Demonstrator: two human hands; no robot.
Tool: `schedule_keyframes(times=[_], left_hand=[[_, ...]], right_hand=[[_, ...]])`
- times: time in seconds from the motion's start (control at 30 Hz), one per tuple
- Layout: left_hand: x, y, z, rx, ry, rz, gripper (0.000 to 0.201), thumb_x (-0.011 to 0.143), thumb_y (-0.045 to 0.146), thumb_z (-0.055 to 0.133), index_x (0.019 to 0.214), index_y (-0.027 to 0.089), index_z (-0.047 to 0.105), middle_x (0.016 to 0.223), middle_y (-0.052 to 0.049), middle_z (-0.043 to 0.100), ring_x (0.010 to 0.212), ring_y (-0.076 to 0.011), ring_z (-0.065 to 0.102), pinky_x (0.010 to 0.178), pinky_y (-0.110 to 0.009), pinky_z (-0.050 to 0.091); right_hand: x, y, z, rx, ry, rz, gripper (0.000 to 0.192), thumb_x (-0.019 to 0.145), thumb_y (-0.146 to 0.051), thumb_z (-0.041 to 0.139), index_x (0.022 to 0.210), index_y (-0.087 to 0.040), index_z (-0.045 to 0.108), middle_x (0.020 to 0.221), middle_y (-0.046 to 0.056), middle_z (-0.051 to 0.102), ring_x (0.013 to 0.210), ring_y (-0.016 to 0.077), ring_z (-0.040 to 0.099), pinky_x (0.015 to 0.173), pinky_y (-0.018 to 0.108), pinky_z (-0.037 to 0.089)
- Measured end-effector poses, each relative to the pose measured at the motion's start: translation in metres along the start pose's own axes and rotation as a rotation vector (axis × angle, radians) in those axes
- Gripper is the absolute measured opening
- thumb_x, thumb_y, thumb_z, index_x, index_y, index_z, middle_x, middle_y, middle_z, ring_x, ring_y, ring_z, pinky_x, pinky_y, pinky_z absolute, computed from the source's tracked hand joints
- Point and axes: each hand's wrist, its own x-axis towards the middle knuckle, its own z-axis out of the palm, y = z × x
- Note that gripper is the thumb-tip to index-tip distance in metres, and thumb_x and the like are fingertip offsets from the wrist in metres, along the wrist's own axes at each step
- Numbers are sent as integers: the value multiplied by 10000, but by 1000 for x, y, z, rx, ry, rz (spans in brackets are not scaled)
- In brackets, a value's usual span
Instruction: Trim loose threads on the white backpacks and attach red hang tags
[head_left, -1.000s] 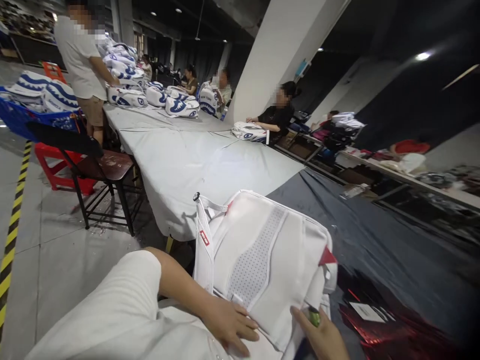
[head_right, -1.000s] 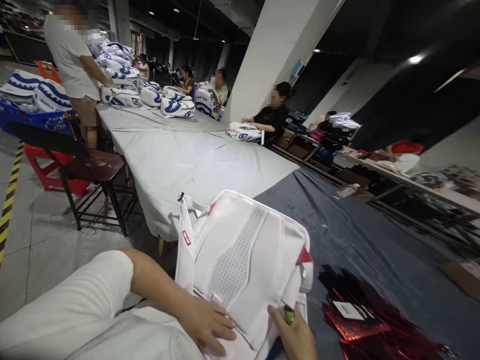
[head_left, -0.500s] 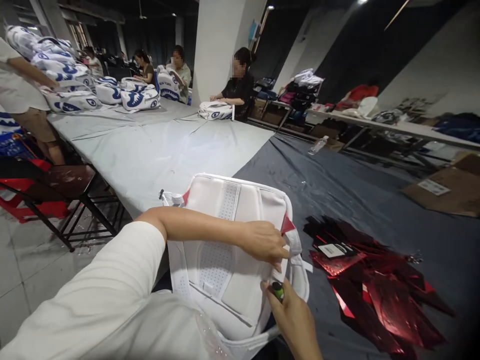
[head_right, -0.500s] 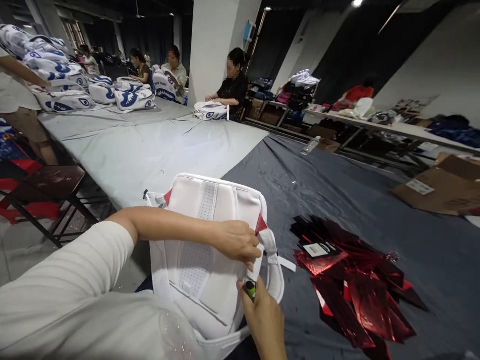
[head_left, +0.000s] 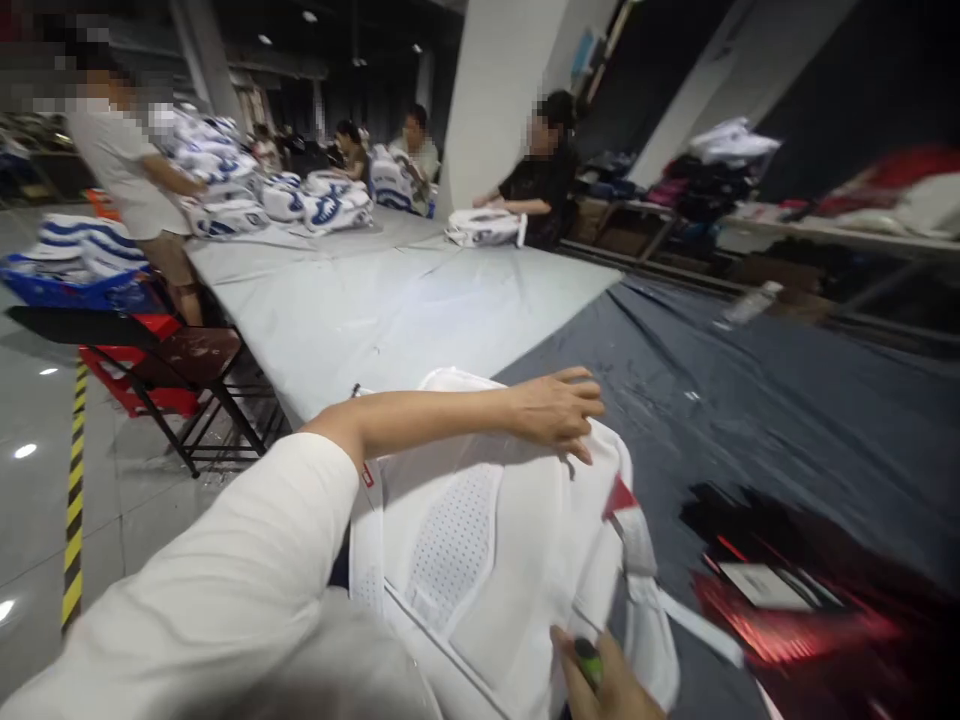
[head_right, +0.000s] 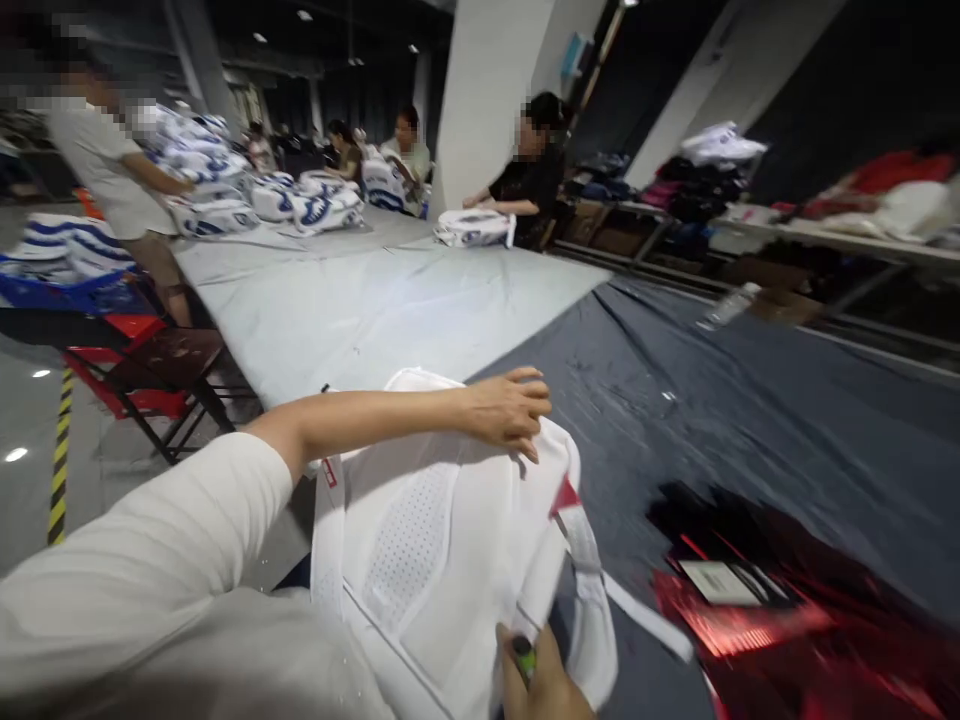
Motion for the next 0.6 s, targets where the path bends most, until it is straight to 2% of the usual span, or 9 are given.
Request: schedule_keyframes(times=[0.03,0.1,0.17,0.2,0.3,0.37,0.4,0.53,0.6], left_hand=[[-2,12,0,-25,-4,-4,399,975,485,498,901,155,709,1077,-75,653,1181,-239,511,1179,-443,230],[-11,35,10,-127,28,50,367,915,521,582,914,171,694,1064,-84,640,1181,-278,500,1201,-527,192],[-21,49,29,-243,30,121,351,912,534,560,873,204,673,959,-57,627,1046,-255,535,1178,-533,255],[-25,52,40,-288,30,89,353,930,531,514,849,220,660,919,-40,615,997,-236,535,1175,-512,270],[-31,56,67,-387,139,-12,422,983,480,344,796,235,633,834,-23,576,928,-211,516,1177,-481,265],[-32,60,75,-446,236,-25,449,992,452,300,788,236,636,825,-29,569,969,-220,510,1198,-495,226],[-32,63,77,-465,250,-22,442,991,450,310,792,238,643,834,-31,574,1007,-229,508,1211,-511,200],[-33,72,74,-408,108,4,306,957,430,474,870,223,682,910,-47,606,1138,-275,489,1227,-610,132],[-37,74,70,-361,55,28,235,918,402,563,940,201,683,982,-68,615,1203,-302,470,1216,-646,152]], right_hand=[[-8,-6,-5,-15,-61,-15,479,922,-612,353,1004,-246,652,699,113,704,685,351,696,573,385,458],[-19,-19,-15,-19,-56,-44,420,952,-492,380,1128,-218,645,840,118,737,767,314,705,632,356,460],[-20,-28,-23,-20,-58,-17,380,927,-431,472,1167,-196,649,779,75,718,725,259,690,626,304,442],[-18,-30,-27,29,-43,6,374,923,-427,492,1159,-190,660,747,56,705,691,231,673,617,285,434],[-17,-32,-42,356,146,83,475,939,-513,504,1220,-159,648,813,52,720,663,174,636,608,257,448],[-20,-37,-54,599,277,75,588,960,-615,445,1252,-140,628,911,75,734,659,153,631,605,254,474],[-20,-40,-59,683,309,49,641,964,-666,404,1229,-132,639,878,74,729,632,146,626,590,252,477],[-13,-58,-70,814,379,-7,852,894,-842,305,1090,-116,706,482,-25,502,438,134,535,465,237,409],[-6,-65,-67,880,396,15,882,839,-878,384,1179,-123,688,540,-14,563,480,147,578,495,251,449]])
